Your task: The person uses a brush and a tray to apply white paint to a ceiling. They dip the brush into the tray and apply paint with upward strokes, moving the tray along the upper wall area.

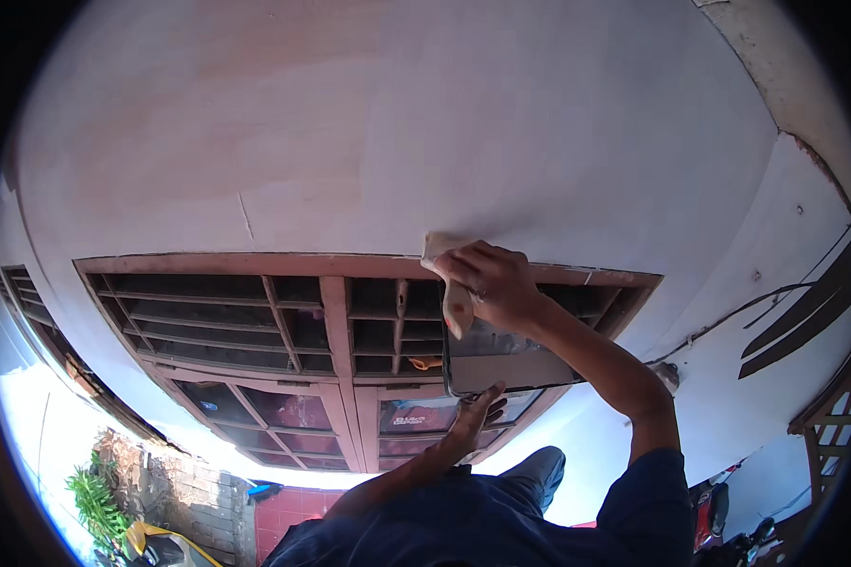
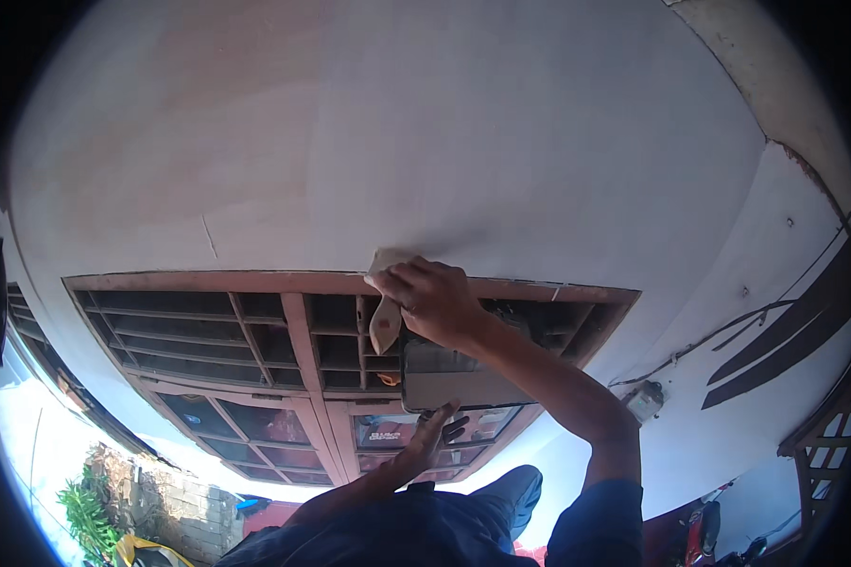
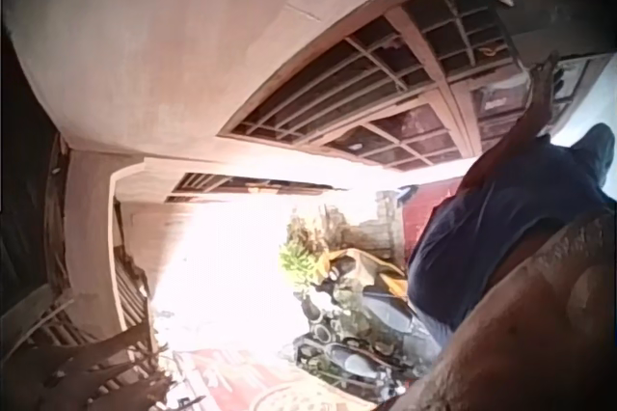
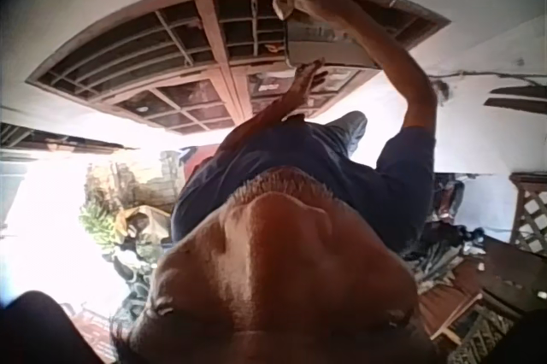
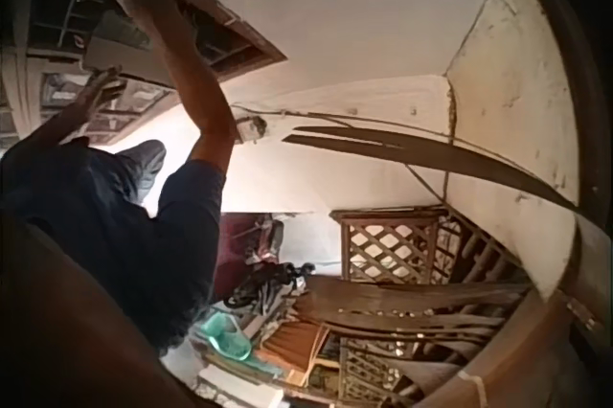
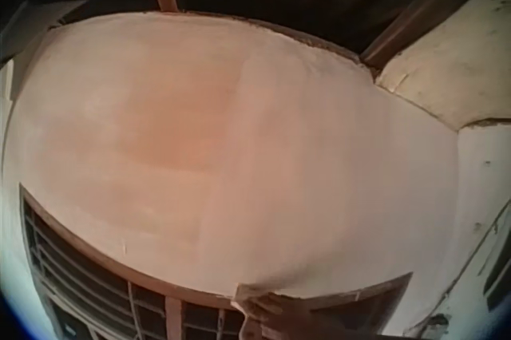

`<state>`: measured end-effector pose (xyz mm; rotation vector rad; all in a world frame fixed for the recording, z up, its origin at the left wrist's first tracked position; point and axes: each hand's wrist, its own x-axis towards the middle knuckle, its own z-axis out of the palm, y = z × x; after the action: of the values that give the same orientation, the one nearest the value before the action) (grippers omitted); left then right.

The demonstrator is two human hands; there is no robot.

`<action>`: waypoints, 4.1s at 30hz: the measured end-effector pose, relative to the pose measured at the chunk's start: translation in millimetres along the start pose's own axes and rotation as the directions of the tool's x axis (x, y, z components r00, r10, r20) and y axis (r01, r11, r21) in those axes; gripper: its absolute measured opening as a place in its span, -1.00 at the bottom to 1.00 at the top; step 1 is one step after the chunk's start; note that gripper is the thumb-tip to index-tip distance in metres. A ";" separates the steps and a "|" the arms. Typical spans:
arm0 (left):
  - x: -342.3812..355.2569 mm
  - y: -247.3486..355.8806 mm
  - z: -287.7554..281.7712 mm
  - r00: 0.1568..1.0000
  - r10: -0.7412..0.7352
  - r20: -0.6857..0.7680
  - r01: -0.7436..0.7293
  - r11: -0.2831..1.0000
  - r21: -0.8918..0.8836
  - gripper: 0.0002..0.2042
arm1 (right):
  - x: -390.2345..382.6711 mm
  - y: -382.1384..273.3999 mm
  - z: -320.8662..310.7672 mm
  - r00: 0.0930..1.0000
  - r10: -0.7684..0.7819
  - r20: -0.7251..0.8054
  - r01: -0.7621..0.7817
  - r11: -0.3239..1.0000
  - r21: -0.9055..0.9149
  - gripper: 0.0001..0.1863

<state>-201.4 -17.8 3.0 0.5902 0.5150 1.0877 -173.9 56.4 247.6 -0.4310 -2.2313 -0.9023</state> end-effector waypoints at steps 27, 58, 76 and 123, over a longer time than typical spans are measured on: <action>-2.8 6.0 2.8 1.000 -0.014 0.022 0.014 1.000 -0.026 -0.40 | 112.3 99.8 -73.5 0.966 0.184 -0.182 -0.166 0.980 0.108 -0.77; -3.5 2.5 5.8 0.997 -0.079 0.000 0.078 0.995 -0.062 -0.40 | 278.9 243.9 -203.7 0.816 -0.313 -0.486 -0.104 0.747 -0.656 -0.83; 1.6 -3.6 0.0 0.996 -0.085 0.014 0.086 0.996 -0.024 -0.28 | 270.6 203.0 -185.3 0.779 -0.220 -0.587 -0.103 0.879 -0.466 -0.82; 4.4 -15.1 8.4 0.977 0.183 -0.110 -0.195 0.975 -0.110 -0.45 | -191.8 -57.3 -93.8 -0.103 0.972 -0.214 -0.577 0.117 0.809 -0.60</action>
<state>-184.3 -20.5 -1.4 0.4876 0.4823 1.3256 -23.0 -59.5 135.0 -0.8742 -0.8036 0.2839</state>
